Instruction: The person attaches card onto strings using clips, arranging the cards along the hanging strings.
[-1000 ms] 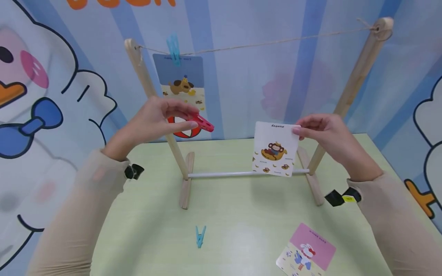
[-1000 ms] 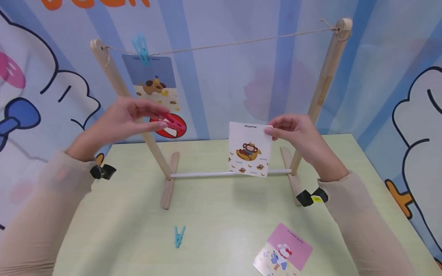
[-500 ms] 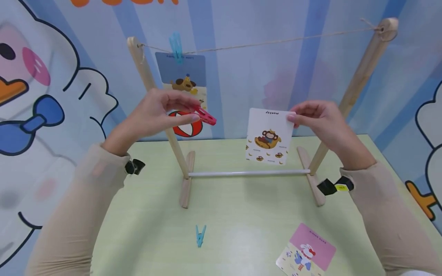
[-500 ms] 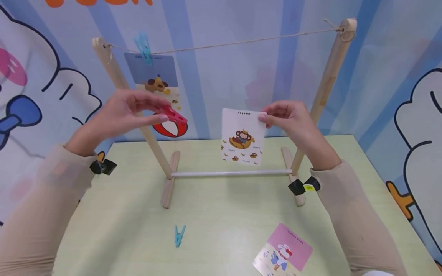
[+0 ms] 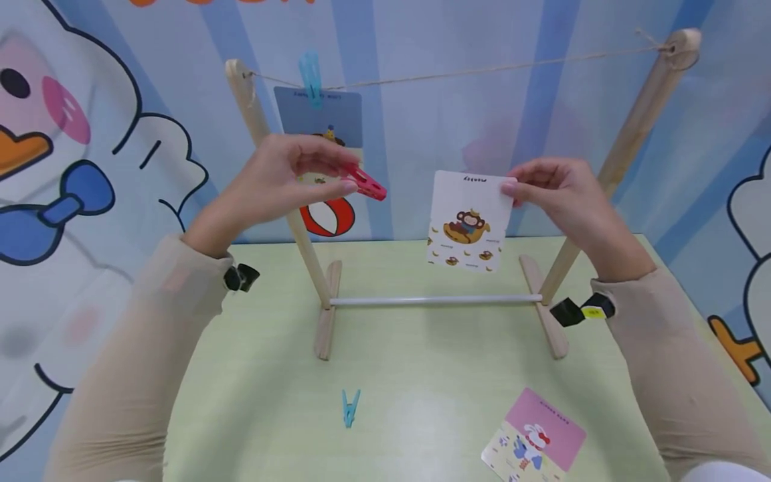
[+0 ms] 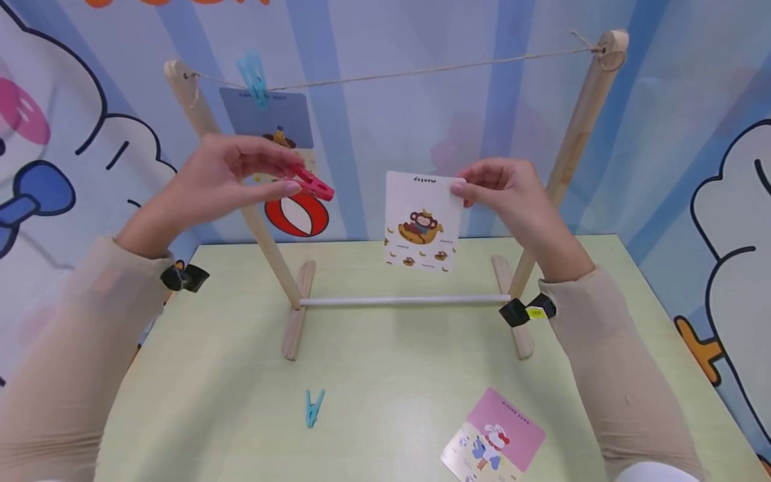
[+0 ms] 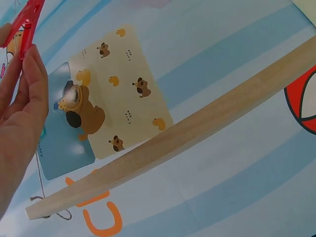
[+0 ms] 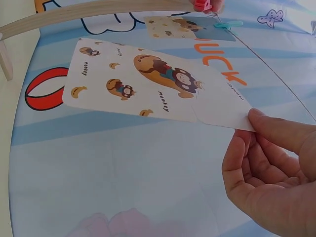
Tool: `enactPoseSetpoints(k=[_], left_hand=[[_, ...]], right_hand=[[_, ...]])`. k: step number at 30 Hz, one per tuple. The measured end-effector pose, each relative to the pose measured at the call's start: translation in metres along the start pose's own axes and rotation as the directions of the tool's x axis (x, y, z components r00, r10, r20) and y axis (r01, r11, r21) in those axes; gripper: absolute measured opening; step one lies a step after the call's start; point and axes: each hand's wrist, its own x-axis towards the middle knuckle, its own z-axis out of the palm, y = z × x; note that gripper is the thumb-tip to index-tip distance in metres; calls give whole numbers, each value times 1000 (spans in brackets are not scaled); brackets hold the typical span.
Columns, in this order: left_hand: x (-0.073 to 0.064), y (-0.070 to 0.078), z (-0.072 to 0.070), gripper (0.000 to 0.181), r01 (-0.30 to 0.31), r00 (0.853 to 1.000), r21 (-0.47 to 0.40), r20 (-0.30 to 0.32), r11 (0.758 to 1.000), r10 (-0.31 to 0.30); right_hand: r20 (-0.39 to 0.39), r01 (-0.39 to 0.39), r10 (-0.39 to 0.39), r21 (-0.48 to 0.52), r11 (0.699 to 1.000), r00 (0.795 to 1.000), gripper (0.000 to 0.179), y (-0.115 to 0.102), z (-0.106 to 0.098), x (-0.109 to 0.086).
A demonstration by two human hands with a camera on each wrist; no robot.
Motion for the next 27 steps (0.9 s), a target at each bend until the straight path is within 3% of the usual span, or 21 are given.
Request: enactPoseSetpoints(k=[6, 15, 27], left_hand=[[8, 3, 0, 32, -2, 1000, 11, -16, 1000, 2], [25, -14, -6, 37, -26, 999, -9, -31, 1000, 26], [30, -5, -14, 37, -55, 998, 67, -40, 996, 58]], right_hand=[[11, 11, -12, 93, 996, 1000, 32, -7, 0, 7], [16, 61, -66, 210, 976, 998, 32, -21, 2, 13], [6, 161, -173, 339, 927, 985, 23, -33, 10, 23]])
